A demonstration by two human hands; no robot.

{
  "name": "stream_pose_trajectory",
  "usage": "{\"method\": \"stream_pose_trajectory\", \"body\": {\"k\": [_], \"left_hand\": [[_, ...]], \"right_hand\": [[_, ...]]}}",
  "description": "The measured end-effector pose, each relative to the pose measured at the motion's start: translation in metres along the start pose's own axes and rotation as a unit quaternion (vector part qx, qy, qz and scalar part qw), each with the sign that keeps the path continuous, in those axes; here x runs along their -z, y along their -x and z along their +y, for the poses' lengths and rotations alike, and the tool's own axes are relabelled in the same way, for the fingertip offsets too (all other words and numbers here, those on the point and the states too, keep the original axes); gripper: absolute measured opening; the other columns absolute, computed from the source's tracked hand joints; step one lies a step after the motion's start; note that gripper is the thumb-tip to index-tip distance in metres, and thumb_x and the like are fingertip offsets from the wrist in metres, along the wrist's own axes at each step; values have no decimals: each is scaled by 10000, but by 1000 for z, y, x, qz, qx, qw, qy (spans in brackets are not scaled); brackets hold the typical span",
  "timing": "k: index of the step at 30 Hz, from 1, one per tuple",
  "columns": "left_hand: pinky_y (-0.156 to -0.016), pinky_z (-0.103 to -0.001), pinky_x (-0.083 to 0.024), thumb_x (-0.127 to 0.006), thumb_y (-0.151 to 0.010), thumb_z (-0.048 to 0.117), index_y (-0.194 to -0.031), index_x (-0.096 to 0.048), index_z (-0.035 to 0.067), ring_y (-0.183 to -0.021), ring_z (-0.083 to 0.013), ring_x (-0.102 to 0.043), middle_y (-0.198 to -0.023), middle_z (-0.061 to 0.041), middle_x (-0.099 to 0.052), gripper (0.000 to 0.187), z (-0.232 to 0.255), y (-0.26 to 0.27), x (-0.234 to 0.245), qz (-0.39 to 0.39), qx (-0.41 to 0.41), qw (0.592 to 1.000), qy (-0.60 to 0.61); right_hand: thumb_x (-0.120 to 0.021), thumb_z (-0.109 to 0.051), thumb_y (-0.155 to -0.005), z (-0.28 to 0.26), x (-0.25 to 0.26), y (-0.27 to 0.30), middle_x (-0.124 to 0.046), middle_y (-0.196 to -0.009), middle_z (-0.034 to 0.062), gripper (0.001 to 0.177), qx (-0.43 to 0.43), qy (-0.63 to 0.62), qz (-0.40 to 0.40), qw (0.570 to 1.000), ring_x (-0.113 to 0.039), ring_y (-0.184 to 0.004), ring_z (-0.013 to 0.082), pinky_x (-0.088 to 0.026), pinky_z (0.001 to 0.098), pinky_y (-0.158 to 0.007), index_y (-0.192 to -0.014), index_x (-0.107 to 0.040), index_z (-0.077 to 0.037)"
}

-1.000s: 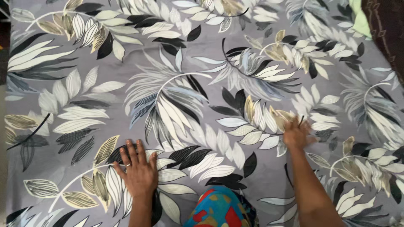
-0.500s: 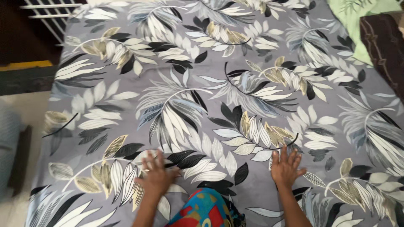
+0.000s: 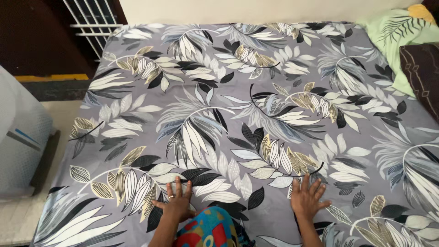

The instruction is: The person spreads a bedsheet over a mattress, smoothing it out by hand and tucking the edges under the mattress.

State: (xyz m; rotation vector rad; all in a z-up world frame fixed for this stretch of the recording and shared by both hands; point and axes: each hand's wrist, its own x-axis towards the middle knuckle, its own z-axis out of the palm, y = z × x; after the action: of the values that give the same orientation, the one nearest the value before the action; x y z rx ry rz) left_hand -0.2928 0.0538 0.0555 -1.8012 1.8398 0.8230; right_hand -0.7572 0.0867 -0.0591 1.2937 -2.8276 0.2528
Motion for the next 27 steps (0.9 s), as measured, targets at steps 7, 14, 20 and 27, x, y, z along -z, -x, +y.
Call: {"method": "stream_pose_trajectory", "body": {"k": [7,14,20,27], "left_hand": [[-1020,-912,-69,-848,-795,548,-1642,64,419,-1590,-403,157,-1711,-43,300,1252,1,-1,5,-34,8,999,9],[-1003,-916,-139,-850,-780,571,-1642,46,394,-1591,-428,77,-1721,-70,242,1257,-4,-10,1,0,-10,1000,-29],[-1031,-895,-137,-873,-746,593,-1637,-8,416,-1596,-404,57,-1730,-42,201,1255,-7,-3,-2,22,-16,1000,0],[-1034,-886,-128,-898,-694,627,-1643,-22,408,-1598,-415,56,-1731,-64,191,1310,-10,-2,-1,18,-23,1000,-6]], "right_hand": [[-208,-756,-945,18,11,4,-64,-1699,140,794,26,-20,-76,997,-19,-1553,393,21,778,-1090,-1613,-161,-330],[-273,-714,-960,24,12,37,-184,-1682,126,736,22,39,5,999,-116,-1551,380,-43,785,-1096,-1602,-247,-354],[-295,-689,-972,24,11,38,-236,-1681,106,702,37,33,56,997,-173,-1548,360,-78,772,-1115,-1592,-294,-361],[-305,-679,-978,24,12,36,-254,-1672,108,692,25,66,43,997,-190,-1539,355,-89,764,-1106,-1589,-305,-355]]}}
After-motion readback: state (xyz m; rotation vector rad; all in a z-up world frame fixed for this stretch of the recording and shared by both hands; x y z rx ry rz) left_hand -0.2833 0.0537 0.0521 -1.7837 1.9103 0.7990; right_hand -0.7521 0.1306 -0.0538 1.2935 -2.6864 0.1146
